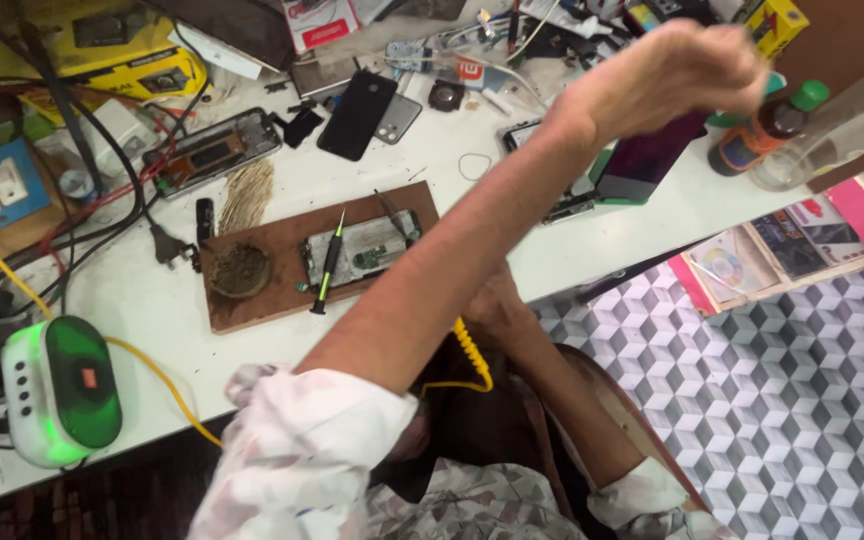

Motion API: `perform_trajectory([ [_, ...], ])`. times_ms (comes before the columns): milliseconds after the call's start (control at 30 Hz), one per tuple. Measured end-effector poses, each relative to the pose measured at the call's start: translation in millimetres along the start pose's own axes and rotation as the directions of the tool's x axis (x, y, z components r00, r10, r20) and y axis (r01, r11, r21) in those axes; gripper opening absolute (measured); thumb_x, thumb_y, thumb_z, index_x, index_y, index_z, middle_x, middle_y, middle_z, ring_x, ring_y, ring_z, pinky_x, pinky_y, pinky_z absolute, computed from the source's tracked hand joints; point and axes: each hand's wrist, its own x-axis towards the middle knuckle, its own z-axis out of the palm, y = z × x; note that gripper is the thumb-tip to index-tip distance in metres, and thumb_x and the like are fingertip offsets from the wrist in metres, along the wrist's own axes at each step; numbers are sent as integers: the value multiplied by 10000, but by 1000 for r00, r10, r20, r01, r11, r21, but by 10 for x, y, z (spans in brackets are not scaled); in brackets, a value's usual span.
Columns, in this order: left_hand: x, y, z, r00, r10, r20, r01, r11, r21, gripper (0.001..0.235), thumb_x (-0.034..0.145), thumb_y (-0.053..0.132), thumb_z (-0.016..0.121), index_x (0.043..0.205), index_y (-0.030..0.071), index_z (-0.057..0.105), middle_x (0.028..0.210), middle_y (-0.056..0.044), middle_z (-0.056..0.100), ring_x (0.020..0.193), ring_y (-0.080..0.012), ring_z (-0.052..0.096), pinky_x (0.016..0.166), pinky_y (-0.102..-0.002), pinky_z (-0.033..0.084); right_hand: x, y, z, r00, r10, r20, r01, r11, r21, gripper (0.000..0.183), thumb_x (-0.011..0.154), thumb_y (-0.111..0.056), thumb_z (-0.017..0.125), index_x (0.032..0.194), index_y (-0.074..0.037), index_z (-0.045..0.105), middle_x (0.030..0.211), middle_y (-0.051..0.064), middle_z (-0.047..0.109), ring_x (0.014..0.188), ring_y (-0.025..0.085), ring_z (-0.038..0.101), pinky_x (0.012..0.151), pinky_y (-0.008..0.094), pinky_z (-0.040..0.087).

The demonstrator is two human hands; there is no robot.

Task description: The person uses a soldering iron and tweezers to work on a small circuit board placed on a wooden board. They repeatedly apply heat to specific points on the board while manipulating components with tweezers.

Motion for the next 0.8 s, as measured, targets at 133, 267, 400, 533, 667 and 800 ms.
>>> perform_trajectory([
  [133,-94,-597,-476,972,-163,-170,145,983,-112,515,1050,372,510,1522,383,304,1561,97,177,1441,-84,232,1103,-441,339,-20,-1,-31,995,-101,-24,100,993,-71,289,837,-40,747,1102,20,647,1086,169,697,990,382,719,836,465,600],
  [267,-582,-1021,-1723,862,-485,-149,403,832,-381,417,1067,274,552,1453,324,405,1431,82,376,1268,-110,456,943,-354,430,74,-81,-80,964,-111,-242,63,978,-199,290,854,-59,765,1107,18,645,1051,177,706,928,373,716,776,452,589],
  [400,-1384,-624,-2867,342,-920,-193,806,393,-443,287,995,240,596,1267,267,508,1262,29,491,1070,-175,591,798,-324,455,236,-311,-167,913,251,-320,-277,960,-36,296,888,-151,819,1075,8,654,1029,147,716,901,302,732,735,384,578],
  [533,-2146,-100,-3061,126,-941,-313,901,240,-360,243,836,280,629,1031,176,530,1116,-85,385,894,-256,499,710,-351,453,411,-399,-132,752,534,-386,-434,842,320,196,1021,-48,703,1177,41,623,1019,126,673,839,178,754,740,300,597],
  [667,-2549,285,-3060,121,-990,70,941,92,-324,211,878,143,630,1044,169,503,1140,-71,341,915,-245,474,803,-428,426,524,-455,8,683,592,-427,-269,748,607,215,1069,-64,641,1242,43,571,1127,126,558,926,193,695,807,306,609],
  [800,-3062,414,-2947,469,-855,222,855,377,-356,289,864,13,680,1051,145,504,1082,-74,462,812,-232,546,703,-437,449,567,-623,129,647,594,-478,-292,772,565,250,1112,-128,606,1279,50,553,1046,132,591,791,177,650,746,273,524],
])
